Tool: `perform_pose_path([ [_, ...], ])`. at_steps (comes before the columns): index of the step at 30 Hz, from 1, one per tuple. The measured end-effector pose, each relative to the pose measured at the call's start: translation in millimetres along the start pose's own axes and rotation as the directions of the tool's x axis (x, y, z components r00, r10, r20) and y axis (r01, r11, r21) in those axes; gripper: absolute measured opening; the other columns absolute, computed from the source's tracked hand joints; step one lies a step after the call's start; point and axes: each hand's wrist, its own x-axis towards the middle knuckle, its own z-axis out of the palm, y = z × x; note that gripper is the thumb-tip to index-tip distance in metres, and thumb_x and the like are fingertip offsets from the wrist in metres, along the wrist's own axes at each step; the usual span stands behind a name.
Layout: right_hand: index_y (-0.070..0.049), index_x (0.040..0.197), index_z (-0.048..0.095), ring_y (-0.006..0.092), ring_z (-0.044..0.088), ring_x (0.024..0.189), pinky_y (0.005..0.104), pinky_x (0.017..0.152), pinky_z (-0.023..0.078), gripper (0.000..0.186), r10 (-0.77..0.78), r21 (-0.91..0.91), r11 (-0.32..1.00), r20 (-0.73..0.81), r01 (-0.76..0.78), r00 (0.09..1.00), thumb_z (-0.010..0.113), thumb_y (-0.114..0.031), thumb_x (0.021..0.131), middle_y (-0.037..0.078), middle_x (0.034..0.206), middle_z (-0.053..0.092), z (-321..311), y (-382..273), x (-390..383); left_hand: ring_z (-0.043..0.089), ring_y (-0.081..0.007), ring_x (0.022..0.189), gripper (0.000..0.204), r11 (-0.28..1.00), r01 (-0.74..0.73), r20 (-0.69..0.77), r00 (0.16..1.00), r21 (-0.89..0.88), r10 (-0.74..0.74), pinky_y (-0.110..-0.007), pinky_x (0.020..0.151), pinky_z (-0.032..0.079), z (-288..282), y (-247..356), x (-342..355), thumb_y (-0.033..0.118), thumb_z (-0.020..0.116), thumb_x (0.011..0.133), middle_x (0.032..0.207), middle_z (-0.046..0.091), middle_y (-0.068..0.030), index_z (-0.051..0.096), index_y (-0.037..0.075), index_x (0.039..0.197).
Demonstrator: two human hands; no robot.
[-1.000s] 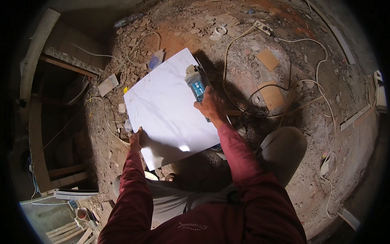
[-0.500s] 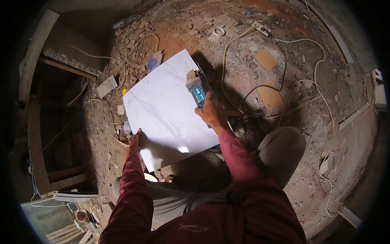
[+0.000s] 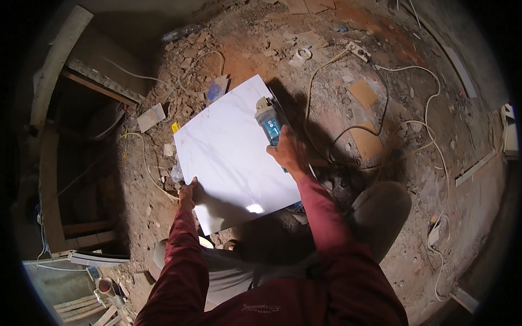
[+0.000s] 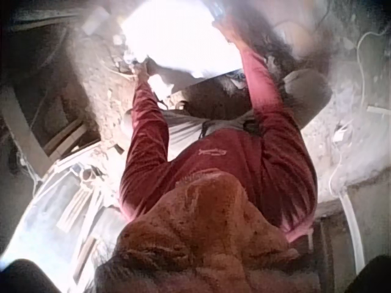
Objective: The person holds a large tile with their left hand and uses a handheld angle grinder with their right hand to cut along the edge of the tile.
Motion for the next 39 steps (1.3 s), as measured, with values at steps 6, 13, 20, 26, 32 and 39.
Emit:
perform_pose_path([
  [6,0.002,0.12,0.047,0.0396,0.062,0.107,0.049,0.09,0.05,0.06,-0.086,-0.004,0.996,-0.118,0.086,0.989,0.067,-0.032,0.075,0.026,0.112,0.064,2.1,-20.7,31.9,0.06,-0.0267,0.107,0.061,0.994,0.063,-0.009,0.998,-0.089,-0.064,-0.039,0.092,0.048,1.8,6.4,-8.8,0.039,0.08,0.081,0.12,0.065,-0.0132,0.062,-0.002,0.124],
  [13,0.001,0.125,0.045,0.041,0.061,0.11,0.05,0.091,0.049,0.065,-0.102,-0.007,0.995,-0.071,0.102,0.992,0.068,-0.033,0.075,0.026,0.118,0.062,0.2,-31.2,53.6,0.058,-0.0288,0.11,0.064,0.998,0.054,-0.017,0.998,-0.035,-0.055,-0.041,0.095,0.046,2.3,-9.5,3.0,0.042,0.079,0.082,0.12,0.065,-0.0158,0.062,-0.004,0.122],
  [20,0.002,0.125,0.046,0.0376,0.058,0.115,0.0475,0.096,0.047,0.064,-0.013,0.007,1.0,-0.017,0.013,1.0,0.068,-0.03,0.075,0.024,0.12,0.061,-4.7,-26.0,35.4,0.058,-0.0237,0.106,0.053,0.963,-0.015,0.016,1.0,-0.269,0.02,-0.037,0.095,0.044,6.1,-23.3,22.4,0.031,0.079,0.083,0.119,0.065,-0.0099,0.064,-0.002,0.122],
  [26,0.001,0.125,0.044,0.0364,0.057,0.118,0.0476,0.097,0.046,0.064,-0.016,0.011,1.0,-0.037,0.017,0.999,0.068,-0.031,0.075,0.023,0.122,0.06,-3.7,-22.1,21.1,0.058,-0.0251,0.105,0.053,0.972,0.013,0.058,0.998,-0.233,0.001,-0.037,0.095,0.044,1.0,-29.1,30.0,0.03,0.079,0.083,0.119,0.066,-0.0119,0.064,-0.003,0.121],
  [32,0.001,0.127,0.043,0.0365,0.057,0.119,0.0484,0.1,0.044,0.065,0.01,0.029,1.0,-0.003,-0.009,1.0,0.067,-0.032,0.076,0.024,0.124,0.06,-3.0,-14.7,15.6,0.059,-0.0257,0.105,0.057,0.99,0.04,0.017,0.999,-0.138,-0.038,-0.037,0.094,0.044,2.1,-26.5,32.7,0.036,0.079,0.082,0.12,0.065,-0.0132,0.065,-0.004,0.119],
  [39,0.001,0.126,0.042,0.0372,0.057,0.118,0.0493,0.099,0.044,0.064,0.009,0.05,0.999,0.012,-0.009,1.0,0.067,-0.032,0.077,0.024,0.123,0.06,-1.0,-9.6,-0.8,0.058,-0.0235,0.106,0.059,0.973,-0.113,0.042,0.991,-0.203,0.124,-0.036,0.094,0.044,-1.6,-41.4,30.1,0.038,0.081,0.079,0.119,0.065,-0.0121,0.065,-0.004,0.118],
])
